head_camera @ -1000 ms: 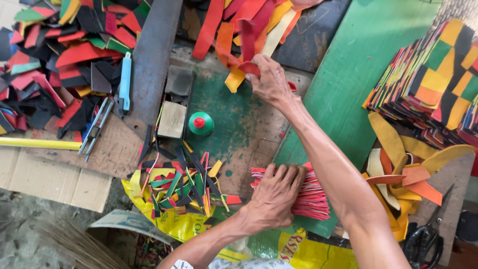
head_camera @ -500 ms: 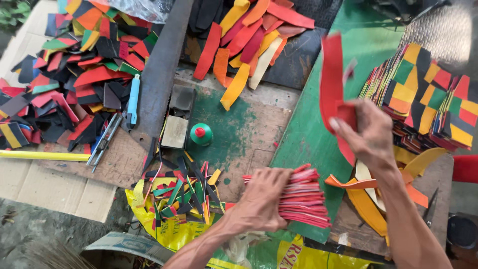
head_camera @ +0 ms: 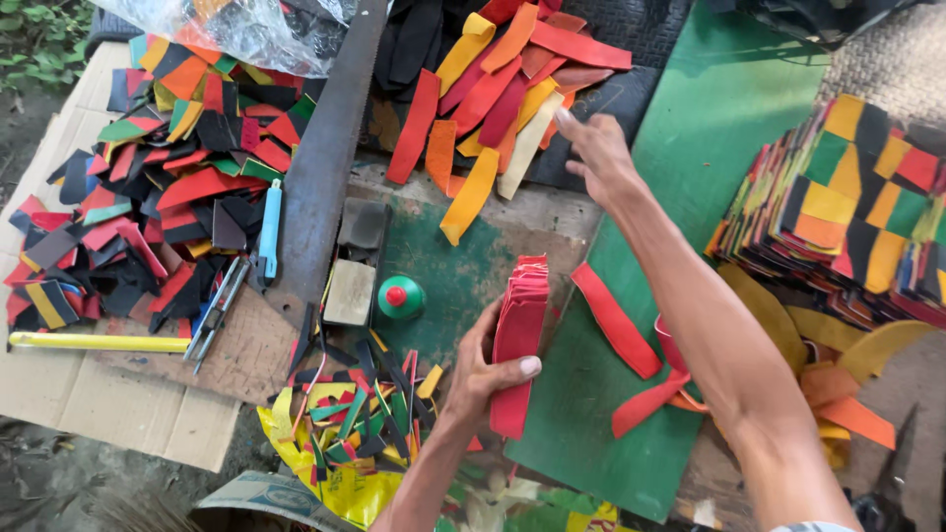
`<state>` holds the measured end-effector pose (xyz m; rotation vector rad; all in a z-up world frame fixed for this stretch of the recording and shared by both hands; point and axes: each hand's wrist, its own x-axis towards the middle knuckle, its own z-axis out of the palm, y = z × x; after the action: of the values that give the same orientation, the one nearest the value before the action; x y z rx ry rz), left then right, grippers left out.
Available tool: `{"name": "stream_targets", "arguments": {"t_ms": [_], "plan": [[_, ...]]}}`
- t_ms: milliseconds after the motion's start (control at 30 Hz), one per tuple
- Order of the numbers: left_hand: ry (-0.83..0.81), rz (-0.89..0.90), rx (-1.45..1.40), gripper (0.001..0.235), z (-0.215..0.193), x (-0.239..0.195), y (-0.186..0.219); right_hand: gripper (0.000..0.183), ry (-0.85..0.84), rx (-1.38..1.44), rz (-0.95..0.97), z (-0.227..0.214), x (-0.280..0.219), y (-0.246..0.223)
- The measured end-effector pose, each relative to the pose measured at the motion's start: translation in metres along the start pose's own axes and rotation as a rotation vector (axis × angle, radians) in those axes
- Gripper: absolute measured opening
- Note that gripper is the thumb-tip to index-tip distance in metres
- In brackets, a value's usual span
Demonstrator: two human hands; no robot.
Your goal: The person repeatedly picks up red foam strips from a pile and places them into a growing stack on the table. The person occasionally adjusts the stack and picks up additional strips from nearby piles of red, orange, and yellow foam pieces.
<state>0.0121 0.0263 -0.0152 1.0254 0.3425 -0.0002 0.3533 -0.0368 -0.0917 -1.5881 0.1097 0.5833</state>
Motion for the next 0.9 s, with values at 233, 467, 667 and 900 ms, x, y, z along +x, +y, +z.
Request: {"name": "stream_targets", "arguments": {"t_ms": [233,467,667,900], "plan": [[-0.04,-0.057,0.042,0.117,-0.002,0.009,-0.003,0.129,0.489,-0.458,0.084,0.086,0.059,-0.024],[-0.086,-0.093,0.043,0.124,-0.008,0.012,0.0,0.111,0.543,-0.521,0.219,0.107,0.048,-0.052],[-0.085,-0.068,0.049,0.123,-0.01,0.013,-0.002,0.093,0.458,-0.373,0.022,0.11,0.063,-0.04],[-0.067,-0.089,-0.032,0.12,-0.008,0.011,0.008,0.09,0.307,0.132,-0.268,0.063,0.071,-0.024]]}}
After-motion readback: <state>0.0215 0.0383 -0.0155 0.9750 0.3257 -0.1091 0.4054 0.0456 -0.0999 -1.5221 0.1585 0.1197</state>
